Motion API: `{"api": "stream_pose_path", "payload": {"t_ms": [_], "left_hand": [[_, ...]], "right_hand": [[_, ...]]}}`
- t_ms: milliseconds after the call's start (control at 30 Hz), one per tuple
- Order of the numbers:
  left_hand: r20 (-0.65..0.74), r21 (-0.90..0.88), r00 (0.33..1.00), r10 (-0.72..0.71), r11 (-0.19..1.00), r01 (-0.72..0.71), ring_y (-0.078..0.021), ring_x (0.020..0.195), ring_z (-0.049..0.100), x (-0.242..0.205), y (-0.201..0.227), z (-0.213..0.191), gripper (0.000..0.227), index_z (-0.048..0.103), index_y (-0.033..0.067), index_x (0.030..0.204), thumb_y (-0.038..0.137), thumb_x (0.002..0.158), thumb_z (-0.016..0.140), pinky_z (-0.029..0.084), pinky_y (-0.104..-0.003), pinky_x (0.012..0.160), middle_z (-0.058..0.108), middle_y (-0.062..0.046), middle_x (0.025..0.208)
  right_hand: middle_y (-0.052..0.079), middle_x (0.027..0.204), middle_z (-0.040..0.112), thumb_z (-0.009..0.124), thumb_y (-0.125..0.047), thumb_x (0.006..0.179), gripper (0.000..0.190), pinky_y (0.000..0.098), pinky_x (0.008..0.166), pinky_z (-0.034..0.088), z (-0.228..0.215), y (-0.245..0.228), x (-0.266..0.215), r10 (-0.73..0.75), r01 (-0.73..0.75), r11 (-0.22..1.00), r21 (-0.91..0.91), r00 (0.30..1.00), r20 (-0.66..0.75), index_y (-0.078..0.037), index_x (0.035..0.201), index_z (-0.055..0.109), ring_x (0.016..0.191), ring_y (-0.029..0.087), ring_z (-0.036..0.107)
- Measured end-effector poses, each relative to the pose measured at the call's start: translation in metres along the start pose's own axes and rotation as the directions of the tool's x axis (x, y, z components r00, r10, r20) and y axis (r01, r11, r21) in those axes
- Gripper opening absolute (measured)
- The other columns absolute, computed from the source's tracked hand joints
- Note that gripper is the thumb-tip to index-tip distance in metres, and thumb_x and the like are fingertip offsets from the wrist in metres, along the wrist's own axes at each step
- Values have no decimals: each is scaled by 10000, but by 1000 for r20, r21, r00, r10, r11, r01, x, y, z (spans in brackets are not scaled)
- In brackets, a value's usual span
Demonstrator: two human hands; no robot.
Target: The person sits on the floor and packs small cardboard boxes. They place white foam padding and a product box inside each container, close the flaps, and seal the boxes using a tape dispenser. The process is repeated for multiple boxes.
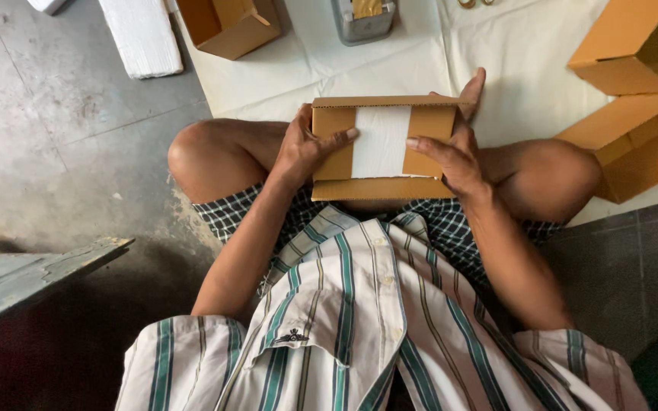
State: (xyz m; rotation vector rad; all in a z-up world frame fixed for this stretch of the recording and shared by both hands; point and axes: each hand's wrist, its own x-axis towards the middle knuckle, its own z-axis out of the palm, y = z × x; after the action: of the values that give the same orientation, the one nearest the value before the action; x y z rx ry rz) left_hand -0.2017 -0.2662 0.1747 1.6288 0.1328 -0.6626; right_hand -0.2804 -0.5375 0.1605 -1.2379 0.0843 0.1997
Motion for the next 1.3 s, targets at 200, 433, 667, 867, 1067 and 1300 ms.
{"api": "stream_pose_path", "payload": {"t_ms": [200, 433, 667, 867, 1067, 1300], "left_hand": [[35, 94, 931, 362, 927, -364, -242, 1214, 621, 22, -9, -8, 714, 374, 107, 1505, 212, 944, 804, 553, -395, 1029, 529, -153, 1393], [85, 108, 869, 488, 862, -495, -226, 1164, 615, 86, -40, -13, 165, 786, 51, 1124, 64, 977, 712, 530, -336, 1003, 628, -105, 1209], [118, -78, 864, 489, 872, -483, -212, 1141, 615, 144, -42, -5, 178, 730, 30, 1089, -91, 964, 694, 520, -336, 1025, 630, -80, 1202], [233, -81, 862, 451, 892, -445, -183, 1277, 584, 124, -25, -20, 564, 754, 81, 1242, -228, 831, 522, 551, -295, 1076, 586, -36, 1331], [328, 128, 890, 317, 918, -374, -195, 1314, 557, 109, -6, -17, 469, 733, 50, 1216, -203, 845, 597, 591, -315, 931, 571, -19, 1326], [557, 333, 775, 299, 775, -538, -297, 1369, 455, 68, 22, -39, 503, 612, 96, 1334, 66, 836, 676, 412, -359, 1130, 426, -117, 1507]], "right_hand": [[179, 1338, 463, 765, -141, 950, 730, 439, 1200, 324, -27, 35, 16, -4, 11, 990, -140, 999, 50, -104, 1510, 297, 1312, 282, 439], [187, 1693, 96, 700, -207, 960, 732, 460, 1236, 145, -67, 30, 56, 101, -202, 861, -466, 968, -232, -143, 1639, 435, 1489, 299, 15], [203, 1516, 502, 698, -157, 900, 691, 377, 1035, 523, -69, 27, 103, 274, -294, 955, -38, 925, -264, -120, 1562, 505, 1314, 290, 559], [131, 1317, 538, 704, -86, 847, 613, 359, 878, 613, -83, 50, 111, 337, -396, 911, -115, 876, -346, -99, 1443, 562, 1161, 257, 641], [139, 1317, 460, 722, 7, 798, 558, 378, 834, 626, -80, 49, 106, 244, -335, 925, -181, 886, -395, -53, 1348, 650, 1142, 246, 634], [180, 1376, 594, 678, -181, 918, 566, 431, 885, 607, -73, 30, 89, 472, -268, 817, 511, 820, -323, -45, 1447, 532, 1148, 278, 664]]}}
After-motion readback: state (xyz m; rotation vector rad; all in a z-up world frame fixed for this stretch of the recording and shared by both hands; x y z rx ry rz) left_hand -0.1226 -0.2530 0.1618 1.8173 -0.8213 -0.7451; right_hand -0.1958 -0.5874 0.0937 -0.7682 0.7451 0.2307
